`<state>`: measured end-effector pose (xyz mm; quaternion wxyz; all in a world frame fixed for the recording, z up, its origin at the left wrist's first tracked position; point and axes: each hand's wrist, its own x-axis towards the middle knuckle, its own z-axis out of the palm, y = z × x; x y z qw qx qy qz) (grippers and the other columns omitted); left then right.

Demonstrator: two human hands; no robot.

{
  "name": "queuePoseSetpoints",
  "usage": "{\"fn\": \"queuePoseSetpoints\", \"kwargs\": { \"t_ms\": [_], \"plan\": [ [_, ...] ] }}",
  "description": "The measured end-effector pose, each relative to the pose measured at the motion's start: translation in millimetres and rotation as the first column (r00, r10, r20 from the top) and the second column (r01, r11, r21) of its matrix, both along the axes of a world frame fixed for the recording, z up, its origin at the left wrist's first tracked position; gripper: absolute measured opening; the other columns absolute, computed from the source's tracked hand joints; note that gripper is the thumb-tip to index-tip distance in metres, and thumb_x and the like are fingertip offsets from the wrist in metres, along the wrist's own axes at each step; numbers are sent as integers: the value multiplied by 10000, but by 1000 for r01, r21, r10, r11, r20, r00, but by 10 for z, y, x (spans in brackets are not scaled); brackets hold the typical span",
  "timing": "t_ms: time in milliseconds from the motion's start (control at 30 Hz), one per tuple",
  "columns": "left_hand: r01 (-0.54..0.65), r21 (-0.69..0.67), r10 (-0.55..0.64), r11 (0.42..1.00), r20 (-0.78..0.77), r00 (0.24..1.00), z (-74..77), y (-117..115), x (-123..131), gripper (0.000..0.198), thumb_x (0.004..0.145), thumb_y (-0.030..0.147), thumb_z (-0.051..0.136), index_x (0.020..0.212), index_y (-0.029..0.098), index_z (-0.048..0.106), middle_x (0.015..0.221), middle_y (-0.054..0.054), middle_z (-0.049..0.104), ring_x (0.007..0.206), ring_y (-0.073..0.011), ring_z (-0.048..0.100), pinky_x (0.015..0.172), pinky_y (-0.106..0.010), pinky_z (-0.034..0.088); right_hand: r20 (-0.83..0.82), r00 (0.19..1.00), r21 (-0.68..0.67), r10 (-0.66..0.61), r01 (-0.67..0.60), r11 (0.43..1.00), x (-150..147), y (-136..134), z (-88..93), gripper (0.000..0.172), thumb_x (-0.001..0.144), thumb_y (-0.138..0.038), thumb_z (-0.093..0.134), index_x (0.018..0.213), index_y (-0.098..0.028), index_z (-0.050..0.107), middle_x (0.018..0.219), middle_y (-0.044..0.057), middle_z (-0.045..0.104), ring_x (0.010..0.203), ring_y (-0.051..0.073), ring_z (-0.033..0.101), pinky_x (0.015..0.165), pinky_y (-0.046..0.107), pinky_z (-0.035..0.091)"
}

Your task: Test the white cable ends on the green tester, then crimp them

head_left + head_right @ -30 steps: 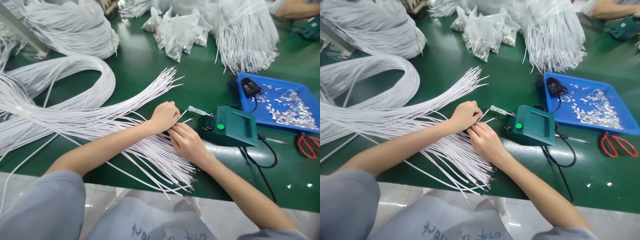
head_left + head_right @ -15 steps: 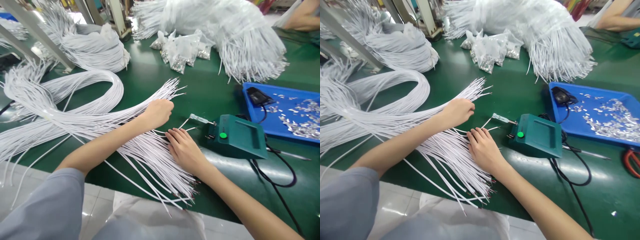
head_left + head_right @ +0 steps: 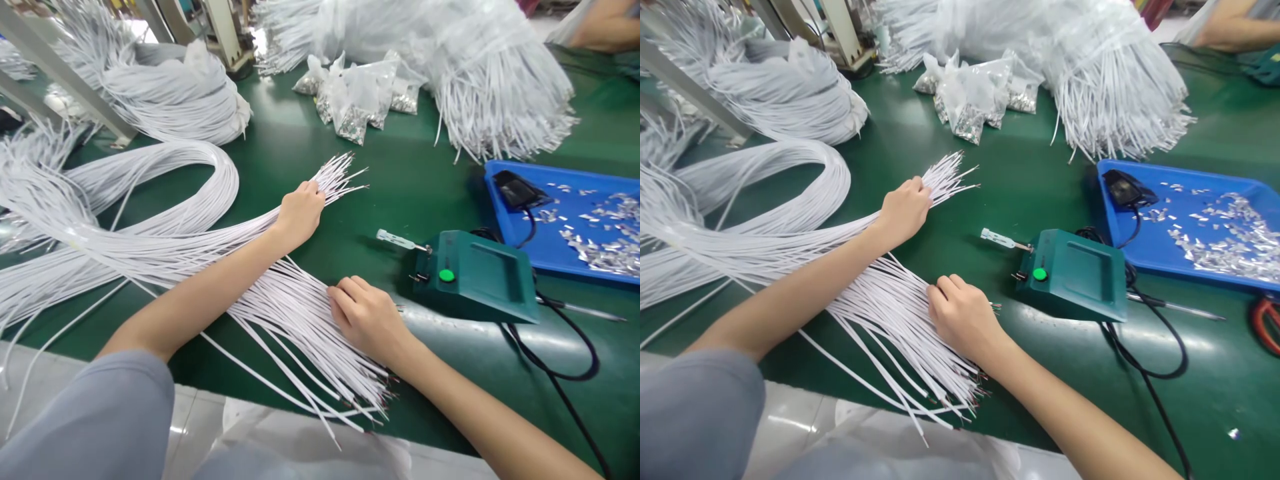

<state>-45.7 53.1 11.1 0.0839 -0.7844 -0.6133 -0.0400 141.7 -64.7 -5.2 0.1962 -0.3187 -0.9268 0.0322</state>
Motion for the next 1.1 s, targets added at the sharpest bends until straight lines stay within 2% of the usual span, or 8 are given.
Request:
{"fn": "queuePoseSetpoints", "kwargs": {
  "t_ms": [133,267,367,533,633,733,967,1100],
  "plan": [
    [-55,-4,55,998,-33,998,2,38,-31,269,983,178,424,1083,60,644,1132,-168,608,1032,-244,583,661,-286,468,4,1000,-31,-6,6,999,-2,-1,-1,179,896,-102,498,820,-141,655,761,45,594,712,168,497,631,309,378],
    [25,-23,-25,999,-30,999,29,-4,-16,291,984,185,420,1018,71,685,1087,-164,630,1042,-265,581,670,-304,454,16,1000,-51,-7,8,999,-1,-3,-1,176,903,-110,495,839,-142,655,773,48,594,722,170,495,642,311,380],
    [103,-52,-103,993,-1,995,40,-41,20,298,976,267,474,956,88,712,1058,-152,640,1041,-265,588,704,-304,445,19,1000,-43,-6,6,999,-4,0,-10,175,904,-111,496,842,-142,656,772,50,590,722,173,489,643,314,376],
    [220,-153,-206,963,102,973,18,-72,60,328,961,361,496,905,130,721,992,-90,659,855,-204,627,677,-295,402,9,1000,-28,-9,9,1000,-10,5,-32,185,909,-119,492,841,-144,662,769,46,586,718,174,489,630,324,359],
    [332,-183,-301,925,178,937,-9,-106,95,311,979,339,455,944,168,712,974,-46,657,818,-170,624,662,-284,378,15,1000,-43,-20,21,999,-5,3,-33,180,908,-128,495,844,-150,662,773,45,587,727,179,489,632,329,357],
    [383,-176,-354,907,177,918,-24,-144,136,298,995,299,431,1051,163,691,1037,-50,640,848,-169,628,652,-281,367,19,1000,-66,-19,21,998,0,1,-31,167,902,-135,502,851,-152,660,781,46,589,734,182,485,641,331,362],
    [410,-225,-381,884,163,910,-16,-169,158,274,975,363,515,1070,153,663,1050,-49,630,871,-178,636,628,-282,355,-24,1000,-86,-16,14,996,8,6,-27,168,893,-121,500,855,-142,662,768,52,586,709,183,467,624,331,366],
    [431,-198,-417,880,111,902,-35,-203,199,201,991,246,460,1026,126,618,993,-73,623,894,-193,619,611,-286,359,-43,999,-113,-18,13,994,12,17,-27,174,889,-112,497,866,-139,667,767,53,591,706,181,470,618,328,372]
  ]
}}
